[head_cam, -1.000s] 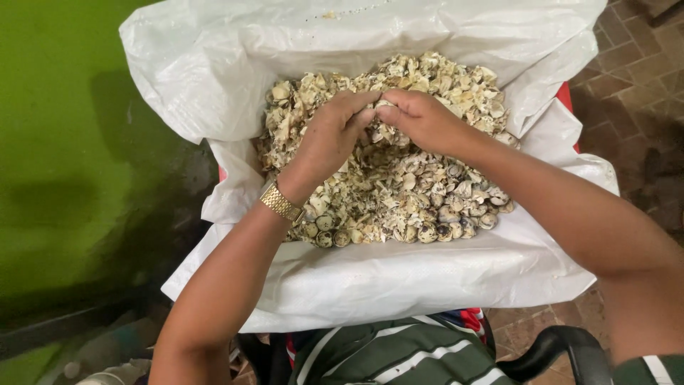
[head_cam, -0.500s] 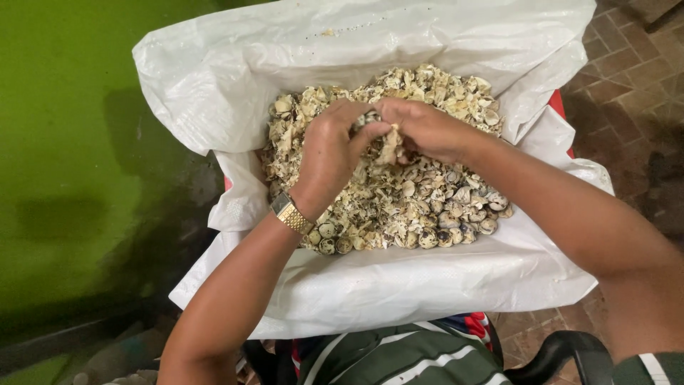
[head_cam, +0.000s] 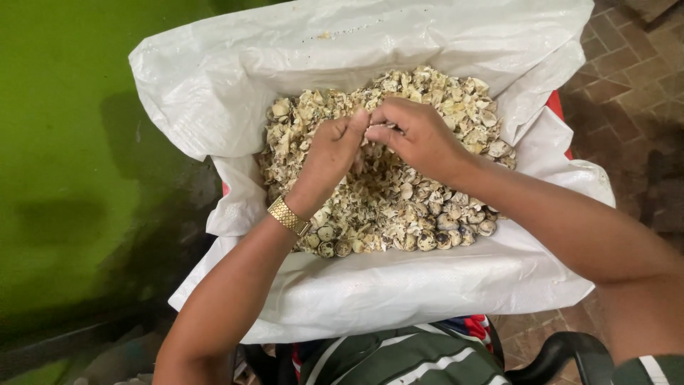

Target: Sorting through a large bag of dried agricultural material by hand

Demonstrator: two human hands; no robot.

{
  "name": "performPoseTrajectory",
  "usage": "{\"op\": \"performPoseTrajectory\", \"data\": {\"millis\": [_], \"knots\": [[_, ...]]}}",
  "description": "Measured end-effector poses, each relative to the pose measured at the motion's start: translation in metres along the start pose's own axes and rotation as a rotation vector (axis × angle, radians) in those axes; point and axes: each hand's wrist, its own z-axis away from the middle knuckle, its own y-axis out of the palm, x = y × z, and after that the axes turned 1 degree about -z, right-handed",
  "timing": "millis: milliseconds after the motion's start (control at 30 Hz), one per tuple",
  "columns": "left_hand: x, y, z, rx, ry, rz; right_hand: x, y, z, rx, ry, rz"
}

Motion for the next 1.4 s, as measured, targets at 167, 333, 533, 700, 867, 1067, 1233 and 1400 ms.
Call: {"op": "performPoseTrajectory", "data": {"millis": [167, 333, 533, 700, 867, 1067, 1233, 1400], "knots": [[0.006, 0.006, -0.005, 0.094, -0.062, -0.123, -0.014, -0.002, -0.002, -0.012, 0.017, 0.049], [0.023, 0.011, -0.013, 0.087, 0.115, -0.110, -0.028, 0.001, -0.002, -0.059, -0.011, -0.048], [0.000, 0.007, -0.002, -0.013, -0.054, 0.083, 0.017, 0.001, -0.005, -0.031, 0.073, 0.039], [0.000, 0.003, 0.000, 0.119, -0.075, -0.059, -0.008, 0.000, -0.005, -0.035, -0.043, 0.133], [-0.025, 0.015, 0.006, 0.032, 0.142, -0.472, -0.006, -0.003, -0.002, -0.036, 0.038, 0.000], [-0.016, 0.014, 0.004, -0.047, 0.290, -0.732, 0.007, -0.008, -0.002, 0.026, 0.189, -0.261], [-0.014, 0.000, -0.002, -0.081, 0.154, -0.636, 0.019, -0.005, -0.008, 0.062, 0.147, 0.039], [-0.012, -0.009, -0.005, 0.047, 0.089, -0.273, 0.017, -0.005, -0.005, -0.004, -0.110, 0.090]]}}
